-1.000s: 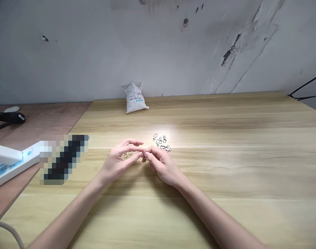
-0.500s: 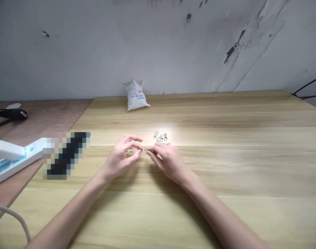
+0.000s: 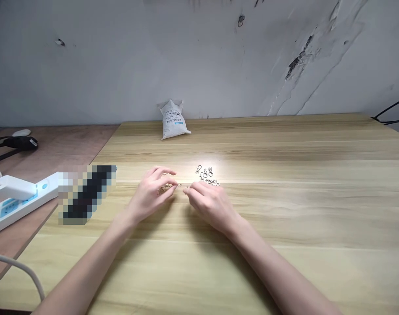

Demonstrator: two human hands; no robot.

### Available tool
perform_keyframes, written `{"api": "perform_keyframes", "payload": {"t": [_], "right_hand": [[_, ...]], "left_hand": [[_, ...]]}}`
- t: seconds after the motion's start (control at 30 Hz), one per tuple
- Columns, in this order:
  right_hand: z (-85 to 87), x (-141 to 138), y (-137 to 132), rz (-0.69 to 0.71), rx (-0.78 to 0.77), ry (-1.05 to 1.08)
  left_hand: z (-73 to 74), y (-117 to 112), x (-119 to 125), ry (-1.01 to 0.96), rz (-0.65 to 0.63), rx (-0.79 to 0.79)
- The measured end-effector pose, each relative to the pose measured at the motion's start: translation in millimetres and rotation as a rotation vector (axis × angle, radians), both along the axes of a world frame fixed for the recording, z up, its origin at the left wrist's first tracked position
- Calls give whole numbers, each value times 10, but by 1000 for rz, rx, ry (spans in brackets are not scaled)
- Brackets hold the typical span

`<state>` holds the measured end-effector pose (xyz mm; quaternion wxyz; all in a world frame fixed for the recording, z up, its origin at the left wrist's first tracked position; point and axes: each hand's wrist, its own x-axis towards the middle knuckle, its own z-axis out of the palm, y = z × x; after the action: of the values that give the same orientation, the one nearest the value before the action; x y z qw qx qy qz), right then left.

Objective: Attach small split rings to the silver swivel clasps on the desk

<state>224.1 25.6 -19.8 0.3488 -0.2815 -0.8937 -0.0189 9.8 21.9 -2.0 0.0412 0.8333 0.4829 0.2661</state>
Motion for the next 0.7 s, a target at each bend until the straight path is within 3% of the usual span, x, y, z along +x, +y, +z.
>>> {"api": "perform_keyframes", "payload": {"t": [0.13, 0.23, 0.33, 0.43, 0.6, 0.7], "right_hand": [[-61, 106, 146, -96, -40, -77], [-84, 114, 171, -77, -103, -113], [-99, 86, 149, -90, -152, -100], [-125, 50, 143, -186, -178, -154], [-188, 32, 217, -422, -323, -265], [-200, 50, 260, -374, -396, -307]], "left_hand": [[-26, 76, -205, 95, -58, -24], [-84, 67, -276, 34, -40, -74], [-189, 44, -239, -9, 60, -95], [-301, 62, -150, 80, 165, -131], [-376, 172, -94, 99, 136, -193], [-382, 222, -116, 59, 87, -179]]}}
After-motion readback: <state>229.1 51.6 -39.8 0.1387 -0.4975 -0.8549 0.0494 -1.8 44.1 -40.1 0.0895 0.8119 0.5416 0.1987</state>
